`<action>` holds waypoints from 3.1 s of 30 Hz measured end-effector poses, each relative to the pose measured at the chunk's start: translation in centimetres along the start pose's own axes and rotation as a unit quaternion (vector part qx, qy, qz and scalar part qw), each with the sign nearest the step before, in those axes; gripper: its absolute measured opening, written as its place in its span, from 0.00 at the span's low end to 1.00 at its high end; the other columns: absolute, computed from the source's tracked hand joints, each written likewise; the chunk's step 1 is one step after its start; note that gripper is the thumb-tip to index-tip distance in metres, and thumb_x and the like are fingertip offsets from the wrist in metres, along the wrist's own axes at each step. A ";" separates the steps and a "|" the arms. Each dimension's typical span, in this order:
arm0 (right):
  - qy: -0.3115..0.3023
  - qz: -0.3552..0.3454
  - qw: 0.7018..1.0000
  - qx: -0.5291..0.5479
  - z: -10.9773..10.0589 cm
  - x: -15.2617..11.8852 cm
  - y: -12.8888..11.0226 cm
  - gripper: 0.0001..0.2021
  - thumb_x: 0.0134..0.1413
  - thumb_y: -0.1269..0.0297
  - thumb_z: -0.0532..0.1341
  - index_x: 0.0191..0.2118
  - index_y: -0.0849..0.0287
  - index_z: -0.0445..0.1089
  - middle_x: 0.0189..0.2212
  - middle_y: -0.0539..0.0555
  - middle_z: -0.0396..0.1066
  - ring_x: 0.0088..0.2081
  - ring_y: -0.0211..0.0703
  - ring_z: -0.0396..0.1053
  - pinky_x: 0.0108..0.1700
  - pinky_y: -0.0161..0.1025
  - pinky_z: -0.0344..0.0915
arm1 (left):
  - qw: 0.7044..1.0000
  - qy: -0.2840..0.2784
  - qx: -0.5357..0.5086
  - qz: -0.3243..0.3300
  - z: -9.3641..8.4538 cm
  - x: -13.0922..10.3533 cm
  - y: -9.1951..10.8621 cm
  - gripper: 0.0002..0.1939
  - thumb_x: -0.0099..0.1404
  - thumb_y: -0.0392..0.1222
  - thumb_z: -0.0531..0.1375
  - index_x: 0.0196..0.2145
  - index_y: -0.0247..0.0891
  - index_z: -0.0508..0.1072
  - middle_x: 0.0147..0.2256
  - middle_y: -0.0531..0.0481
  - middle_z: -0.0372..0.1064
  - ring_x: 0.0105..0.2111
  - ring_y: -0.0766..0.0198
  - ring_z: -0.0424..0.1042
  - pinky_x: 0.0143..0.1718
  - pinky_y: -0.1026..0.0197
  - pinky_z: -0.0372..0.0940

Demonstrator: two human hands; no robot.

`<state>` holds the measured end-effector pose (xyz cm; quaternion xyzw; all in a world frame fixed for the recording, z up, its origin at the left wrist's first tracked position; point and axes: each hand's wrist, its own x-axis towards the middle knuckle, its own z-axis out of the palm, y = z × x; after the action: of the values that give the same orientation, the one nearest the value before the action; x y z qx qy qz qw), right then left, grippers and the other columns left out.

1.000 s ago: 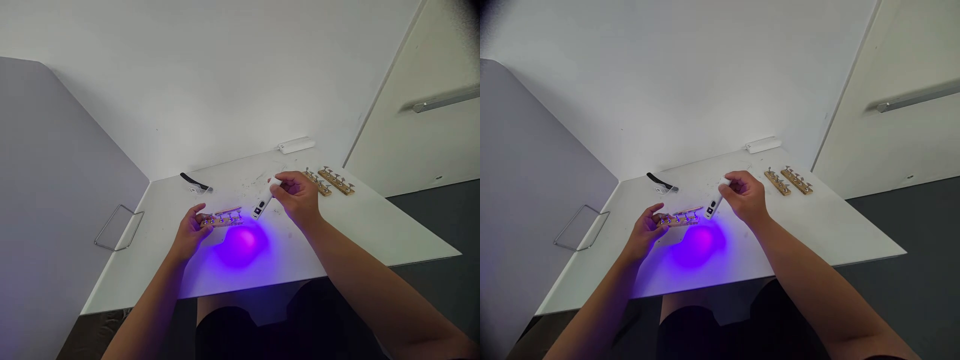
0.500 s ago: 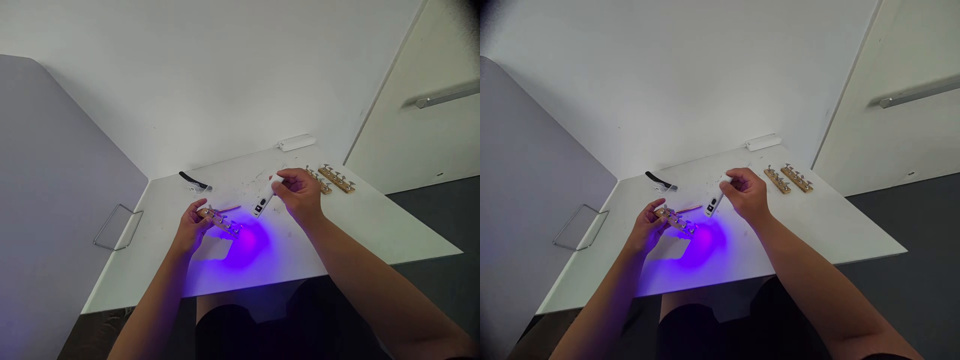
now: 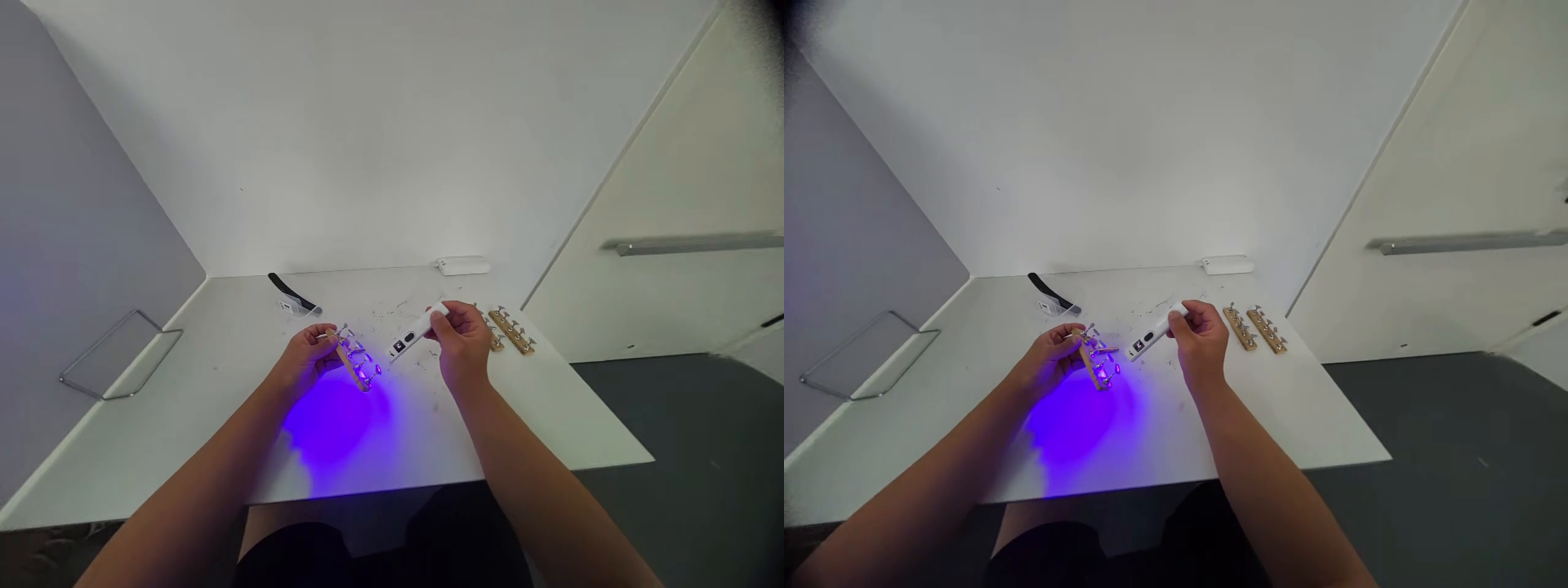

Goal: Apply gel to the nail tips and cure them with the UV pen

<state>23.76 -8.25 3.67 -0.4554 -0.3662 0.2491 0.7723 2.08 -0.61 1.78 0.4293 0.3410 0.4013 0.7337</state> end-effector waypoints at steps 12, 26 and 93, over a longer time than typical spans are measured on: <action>-0.002 0.070 0.997 -0.036 0.7 -0.7 1.1 0.16 0.42 0.60 0.66 0.41 0.57 0.71 0.26 0.47 0.64 0.27 0.35 0.67 0.31 0.41 0.72 | 0.999 -0.023 -0.043 -0.022 -0.6 0.2 -0.5 0.13 0.50 0.36 0.64 0.35 0.33 0.69 0.27 0.48 0.70 0.26 0.64 0.71 0.29 0.60 0.65; -0.024 0.119 0.993 -0.010 1.4 -1.0 1.8 0.13 0.42 0.61 0.66 0.37 0.56 0.70 0.25 0.47 0.66 0.26 0.34 0.67 0.29 0.35 0.70 | 0.998 -0.044 -0.020 -0.029 -1.0 -0.3 -1.0 0.11 0.52 0.38 0.63 0.35 0.33 0.71 0.23 0.51 0.66 0.21 0.71 0.65 0.27 0.63 0.63; -0.104 0.031 0.993 -0.048 1.5 -2.4 0.4 0.10 0.43 0.66 0.65 0.34 0.59 0.69 0.26 0.48 0.67 0.24 0.35 0.68 0.27 0.37 0.72 | 0.996 -0.041 -0.073 0.031 -1.8 0.3 -1.0 0.13 0.52 0.34 0.63 0.37 0.28 0.70 0.25 0.49 0.68 0.25 0.68 0.69 0.31 0.61 0.64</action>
<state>21.05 -9.03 2.96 -0.4751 -0.4416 0.3005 0.6992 0.95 0.03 0.13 0.4009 0.2667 0.4295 0.7640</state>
